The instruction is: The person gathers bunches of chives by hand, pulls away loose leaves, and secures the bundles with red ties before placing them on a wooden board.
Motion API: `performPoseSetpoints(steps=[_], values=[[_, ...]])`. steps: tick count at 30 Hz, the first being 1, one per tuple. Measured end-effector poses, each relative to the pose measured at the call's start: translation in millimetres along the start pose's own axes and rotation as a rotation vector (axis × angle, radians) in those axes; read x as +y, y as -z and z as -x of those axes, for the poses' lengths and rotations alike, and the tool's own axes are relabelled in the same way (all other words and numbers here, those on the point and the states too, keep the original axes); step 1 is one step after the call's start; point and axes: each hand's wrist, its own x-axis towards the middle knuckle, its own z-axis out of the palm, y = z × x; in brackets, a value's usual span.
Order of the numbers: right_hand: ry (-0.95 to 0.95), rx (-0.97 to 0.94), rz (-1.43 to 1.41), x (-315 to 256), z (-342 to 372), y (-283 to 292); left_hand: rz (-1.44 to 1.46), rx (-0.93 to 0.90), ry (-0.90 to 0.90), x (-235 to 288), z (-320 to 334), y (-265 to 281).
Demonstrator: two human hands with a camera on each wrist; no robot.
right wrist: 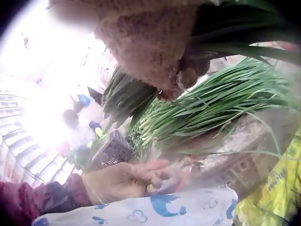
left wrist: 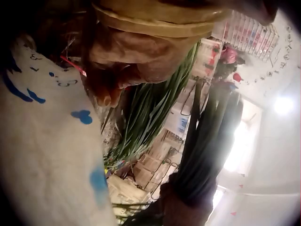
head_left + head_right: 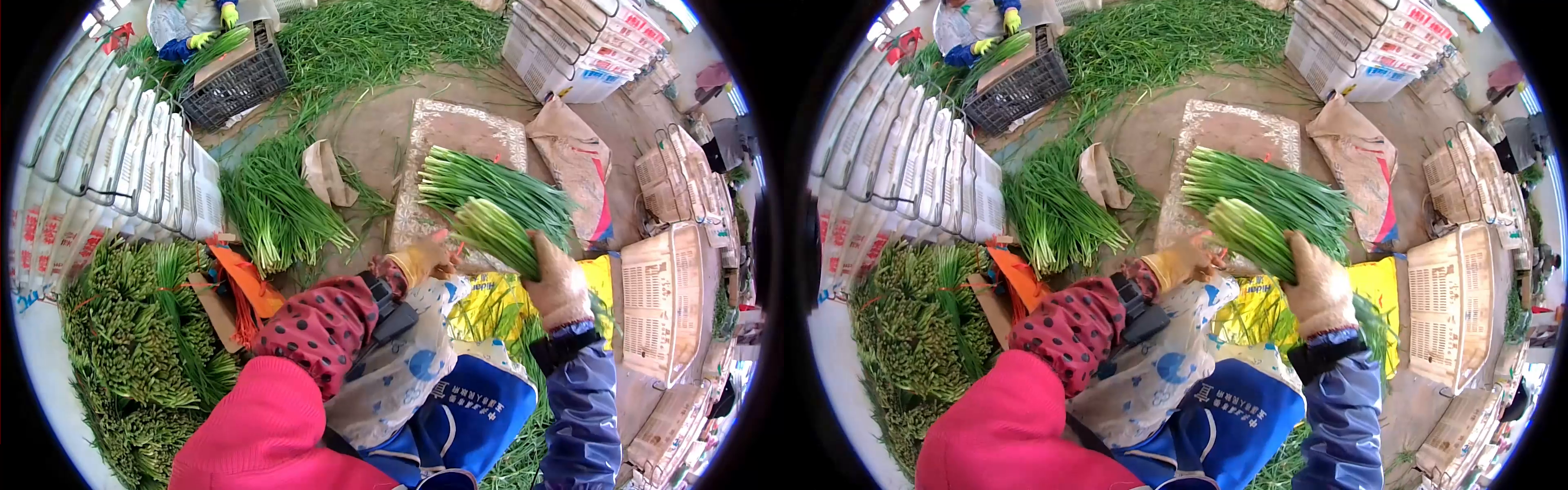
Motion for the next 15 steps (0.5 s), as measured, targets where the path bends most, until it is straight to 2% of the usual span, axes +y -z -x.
performPoseSetpoints(steps=[2,3,6,7,10,11,13,14,15], values=[[0.104,-0.008,0.031,-1.6,-33.0,-18.1,-0.071,-0.070,0.025,1.6,-15.6,-7.4],[0.163,0.024,0.053,2.1,-48.2,-33.3,-0.106,-0.171,0.078,-9.5,-38.7,5.4],[0.271,0.093,0.144,15.0,-84.7,-83.6,-0.014,-0.143,-0.049,-12.5,-42.4,-8.1],[0.275,0.105,0.153,17.2,-94.0,-98.8,0.028,-0.061,-0.045,-11.2,-40.4,-18.0],[0.243,0.131,0.158,27.4,-108.9,-141.6,-0.076,-0.188,0.011,-13.1,-45.7,-14.7],[0.227,0.141,0.137,28.6,-110.3,-147.0,-0.245,-0.196,0.054,9.9,-21.5,-29.9],[0.184,0.162,0.100,25.4,-109.5,-146.4,-0.517,-0.234,-0.018,11.0,-21.9,-20.9],[0.145,0.113,0.037,24.0,-107.3,-140.3,-0.654,-0.277,-0.050,9.6,-23.1,-19.1],[0.171,0.124,-0.056,26.1,-106.0,-137.6,-0.692,-0.221,-0.009,23.6,-18.5,-20.2]])
